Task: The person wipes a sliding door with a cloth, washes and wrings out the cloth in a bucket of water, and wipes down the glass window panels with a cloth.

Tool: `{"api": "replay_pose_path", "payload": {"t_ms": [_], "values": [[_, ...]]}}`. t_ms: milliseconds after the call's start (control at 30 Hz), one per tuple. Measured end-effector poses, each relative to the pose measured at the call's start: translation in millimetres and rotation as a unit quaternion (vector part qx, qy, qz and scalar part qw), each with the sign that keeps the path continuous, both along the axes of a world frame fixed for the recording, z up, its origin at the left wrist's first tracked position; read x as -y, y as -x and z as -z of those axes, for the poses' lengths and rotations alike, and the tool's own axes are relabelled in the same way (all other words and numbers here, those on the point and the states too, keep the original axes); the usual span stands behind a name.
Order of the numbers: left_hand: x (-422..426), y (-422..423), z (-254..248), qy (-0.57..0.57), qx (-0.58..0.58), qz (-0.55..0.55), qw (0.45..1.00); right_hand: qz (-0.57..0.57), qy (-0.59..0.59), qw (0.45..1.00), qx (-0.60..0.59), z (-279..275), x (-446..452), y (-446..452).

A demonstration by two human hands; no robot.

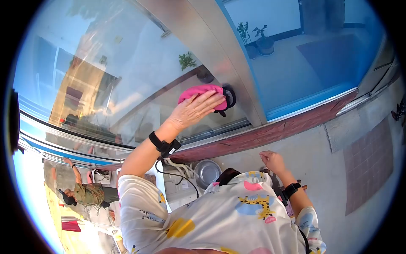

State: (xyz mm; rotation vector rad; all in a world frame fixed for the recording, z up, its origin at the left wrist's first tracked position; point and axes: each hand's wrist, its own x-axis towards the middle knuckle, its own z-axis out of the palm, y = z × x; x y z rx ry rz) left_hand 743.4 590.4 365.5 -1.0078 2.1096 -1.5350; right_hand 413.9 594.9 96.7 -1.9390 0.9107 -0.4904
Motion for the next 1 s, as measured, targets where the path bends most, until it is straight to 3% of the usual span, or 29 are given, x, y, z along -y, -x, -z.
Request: {"api": "replay_pose_path", "payload": {"t_ms": [67,133,200,267,333,433,533,700,1000], "values": [[1.0,-12.1,-26.1,0.003,0.058,0.012,0.998,0.003,0.041,0.999,0.015,-1.4,0.9,-0.1],[-2.2,-17.3,-99.8,0.009,-0.016,-0.006,1.0,0.006,0.037,0.999,0.003,-1.9,4.1,3.9],[-2.5,-21.9,-181.2,0.121,-0.121,-0.032,0.985,0.012,0.02,1.0,-0.01,-6.4,-3.0,0.6],[13.8,-37.6,-246.4,0.263,-0.155,0.08,0.949,0.051,0.017,0.998,-0.017,-14.7,-4.6,5.4],[22.5,-40.6,-278.0,0.31,-0.18,0.119,0.926,0.062,-0.009,0.998,-0.03,-19.1,-6.8,3.2],[45.2,-30.6,-228.1,0.335,-0.195,0.096,0.917,0.085,-0.029,0.995,-0.035,-15.9,-14.7,-3.2],[49.8,12.6,-113.7,0.211,-0.252,-0.013,0.944,0.111,-0.034,0.993,-0.027,-7.0,-33.1,-7.6],[39.9,26.7,23.8,0.04,-0.115,-0.027,0.992,0.126,-0.068,0.988,-0.064,22.4,-61.1,-13.4],[13.8,-6.3,187.5,-0.129,0.118,0.029,0.984,0.129,-0.049,0.984,-0.115,13.4,-106.8,-34.6]]}}
